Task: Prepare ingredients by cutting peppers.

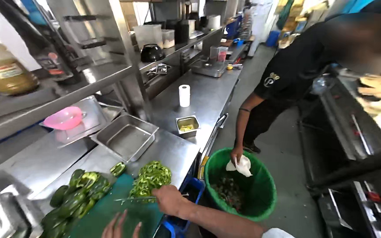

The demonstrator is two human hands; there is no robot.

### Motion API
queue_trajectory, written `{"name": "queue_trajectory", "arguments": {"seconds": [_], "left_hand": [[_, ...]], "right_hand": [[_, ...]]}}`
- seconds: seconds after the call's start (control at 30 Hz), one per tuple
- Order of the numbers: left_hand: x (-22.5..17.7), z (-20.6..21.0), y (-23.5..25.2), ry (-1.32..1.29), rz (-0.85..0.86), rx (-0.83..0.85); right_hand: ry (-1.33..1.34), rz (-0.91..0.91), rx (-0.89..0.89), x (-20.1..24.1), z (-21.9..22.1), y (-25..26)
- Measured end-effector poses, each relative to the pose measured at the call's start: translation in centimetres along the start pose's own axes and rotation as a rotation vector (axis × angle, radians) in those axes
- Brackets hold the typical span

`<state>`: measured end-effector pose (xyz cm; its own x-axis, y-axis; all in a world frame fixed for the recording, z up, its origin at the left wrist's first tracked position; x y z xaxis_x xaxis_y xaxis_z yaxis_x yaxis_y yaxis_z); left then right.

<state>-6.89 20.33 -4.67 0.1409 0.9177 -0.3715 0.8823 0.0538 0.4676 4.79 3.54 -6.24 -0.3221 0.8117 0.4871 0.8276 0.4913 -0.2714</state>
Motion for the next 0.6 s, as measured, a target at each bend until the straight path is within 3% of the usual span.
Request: {"name": "queue_trajectory", "arguments": {"seconds": [0.1, 0.2, 0.4, 0.5, 0.6], "left_hand": [[-4.9, 2.2, 4.6, -0.026, 0.239, 0.087], [-6.8, 4.1, 7.5, -0.094, 0.300, 0.127], [-4.8, 6.3, 9.8, -0.149, 0.242, 0.333], [-2.8, 6.4, 9.5, -0.149, 0.195, 0.264], [-1.2, 5.9, 8.9, -0.181, 0.119, 0.168]], "right_hand": [[0.042, -0.039, -0.022, 1.1, -2.4, -1.7], [0.031, -0.002, -0.026, 0.8, -4.5, -3.2], [-0.074, 0.128, -0.094, -7.2, -9.9, -6.2], [0.003, 0.167, -0.130, -12.5, -12.5, -9.0], [0.246, 0.174, -0.248, -16.8, -13.4, -11.7]]}}
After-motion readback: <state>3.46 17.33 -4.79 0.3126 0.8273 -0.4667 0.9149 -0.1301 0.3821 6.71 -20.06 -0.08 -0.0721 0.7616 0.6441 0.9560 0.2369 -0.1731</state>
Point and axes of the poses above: each hand's wrist, its own y-axis towards the middle knuckle, its own z-axis out of the palm, x = y × z, the point moved 10 cm from there along y, towards the middle knuckle, and after that the axes turned 7 degrees about z, right-handed, at the moved point
